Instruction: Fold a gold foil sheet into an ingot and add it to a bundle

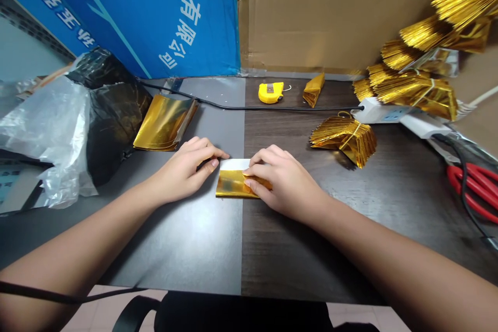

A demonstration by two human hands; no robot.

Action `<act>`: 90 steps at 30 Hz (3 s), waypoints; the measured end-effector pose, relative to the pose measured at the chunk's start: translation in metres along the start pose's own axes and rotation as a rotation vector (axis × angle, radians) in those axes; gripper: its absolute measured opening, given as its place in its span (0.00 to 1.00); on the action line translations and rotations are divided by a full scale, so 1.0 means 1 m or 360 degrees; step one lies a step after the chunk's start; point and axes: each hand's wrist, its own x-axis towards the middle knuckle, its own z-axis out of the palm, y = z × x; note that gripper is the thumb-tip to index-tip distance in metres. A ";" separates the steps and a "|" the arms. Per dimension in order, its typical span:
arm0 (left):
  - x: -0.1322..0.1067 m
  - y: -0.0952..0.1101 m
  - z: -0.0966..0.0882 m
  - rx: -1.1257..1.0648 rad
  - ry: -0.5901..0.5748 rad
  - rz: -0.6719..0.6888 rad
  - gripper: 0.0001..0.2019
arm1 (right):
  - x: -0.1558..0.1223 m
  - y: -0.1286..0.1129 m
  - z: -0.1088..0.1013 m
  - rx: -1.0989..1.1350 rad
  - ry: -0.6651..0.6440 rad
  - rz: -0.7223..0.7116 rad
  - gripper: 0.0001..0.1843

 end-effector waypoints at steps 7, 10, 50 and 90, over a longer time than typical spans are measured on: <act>0.001 -0.003 0.001 0.0039 0.0011 0.0013 0.15 | 0.001 0.000 0.001 -0.0029 0.0007 -0.0027 0.05; 0.001 -0.003 0.001 0.0038 -0.0007 0.0009 0.15 | 0.001 0.000 0.001 -0.0044 0.0000 -0.0043 0.06; -0.004 0.013 -0.014 -0.0046 -0.0214 0.0598 0.19 | 0.012 0.020 -0.024 0.0264 -0.0418 -0.0370 0.12; -0.008 0.012 -0.003 0.0292 -0.0111 0.0950 0.13 | 0.006 -0.003 -0.033 0.0113 -0.0587 -0.0600 0.14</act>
